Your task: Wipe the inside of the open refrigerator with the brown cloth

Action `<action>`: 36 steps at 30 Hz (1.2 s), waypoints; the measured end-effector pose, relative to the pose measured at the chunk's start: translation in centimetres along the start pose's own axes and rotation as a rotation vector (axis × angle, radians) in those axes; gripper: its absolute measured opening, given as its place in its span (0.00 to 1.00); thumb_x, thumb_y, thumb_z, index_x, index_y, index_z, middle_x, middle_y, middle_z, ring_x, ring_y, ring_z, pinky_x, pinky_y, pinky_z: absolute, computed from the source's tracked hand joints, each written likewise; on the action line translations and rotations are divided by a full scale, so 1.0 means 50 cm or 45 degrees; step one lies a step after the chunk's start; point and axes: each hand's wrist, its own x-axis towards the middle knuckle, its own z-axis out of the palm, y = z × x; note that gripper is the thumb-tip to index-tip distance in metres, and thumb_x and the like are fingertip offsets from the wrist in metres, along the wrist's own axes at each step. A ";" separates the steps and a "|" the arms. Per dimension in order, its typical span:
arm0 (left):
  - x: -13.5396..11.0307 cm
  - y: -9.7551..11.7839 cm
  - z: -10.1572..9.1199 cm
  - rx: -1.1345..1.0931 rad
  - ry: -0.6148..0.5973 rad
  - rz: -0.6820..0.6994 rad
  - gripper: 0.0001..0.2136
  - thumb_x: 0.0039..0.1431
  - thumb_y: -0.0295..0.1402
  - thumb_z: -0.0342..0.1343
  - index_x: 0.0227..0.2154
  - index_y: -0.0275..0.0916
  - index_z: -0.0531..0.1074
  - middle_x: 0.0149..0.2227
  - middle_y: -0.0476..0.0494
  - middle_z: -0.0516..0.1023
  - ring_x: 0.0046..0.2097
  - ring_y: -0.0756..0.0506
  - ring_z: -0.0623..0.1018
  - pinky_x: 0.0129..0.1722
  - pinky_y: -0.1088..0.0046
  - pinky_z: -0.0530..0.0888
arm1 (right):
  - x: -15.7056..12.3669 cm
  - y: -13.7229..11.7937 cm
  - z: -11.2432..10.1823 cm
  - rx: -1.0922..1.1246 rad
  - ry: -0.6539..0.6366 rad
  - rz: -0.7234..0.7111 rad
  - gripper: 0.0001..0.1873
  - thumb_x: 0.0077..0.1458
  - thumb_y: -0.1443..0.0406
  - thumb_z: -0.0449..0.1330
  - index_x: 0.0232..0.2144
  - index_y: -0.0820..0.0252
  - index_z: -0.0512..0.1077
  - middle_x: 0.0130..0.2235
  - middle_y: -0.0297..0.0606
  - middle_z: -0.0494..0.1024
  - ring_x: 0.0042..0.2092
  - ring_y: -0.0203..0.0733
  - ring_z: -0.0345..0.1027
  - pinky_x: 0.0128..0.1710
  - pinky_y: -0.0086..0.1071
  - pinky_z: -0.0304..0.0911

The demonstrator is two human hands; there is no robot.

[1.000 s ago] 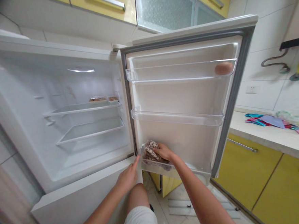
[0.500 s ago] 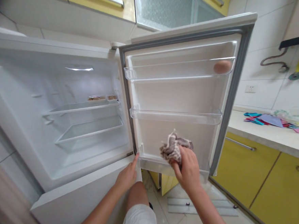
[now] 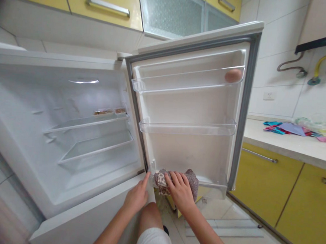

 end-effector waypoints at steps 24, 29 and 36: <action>0.001 0.002 0.016 -0.174 0.021 0.023 0.38 0.61 0.25 0.44 0.71 0.45 0.34 0.59 0.36 0.72 0.55 0.41 0.76 0.49 0.67 0.71 | -0.178 0.221 -0.016 0.000 0.911 1.247 0.27 0.60 0.51 0.55 0.53 0.65 0.68 0.50 0.58 0.74 0.54 0.63 0.66 0.55 0.55 0.62; -0.002 0.012 0.016 -0.179 0.033 0.002 0.38 0.62 0.25 0.43 0.71 0.44 0.34 0.59 0.35 0.72 0.54 0.42 0.77 0.49 0.68 0.71 | -0.173 0.194 -0.013 0.263 1.088 1.733 0.29 0.57 0.53 0.58 0.56 0.61 0.65 0.53 0.59 0.71 0.56 0.65 0.66 0.56 0.55 0.62; -0.004 0.016 0.018 -0.175 0.032 -0.010 0.36 0.63 0.24 0.41 0.71 0.42 0.34 0.57 0.35 0.74 0.53 0.41 0.77 0.48 0.67 0.72 | -0.231 0.155 0.048 0.648 1.053 2.000 0.27 0.48 0.52 0.62 0.48 0.58 0.65 0.50 0.51 0.72 0.55 0.64 0.65 0.57 0.57 0.60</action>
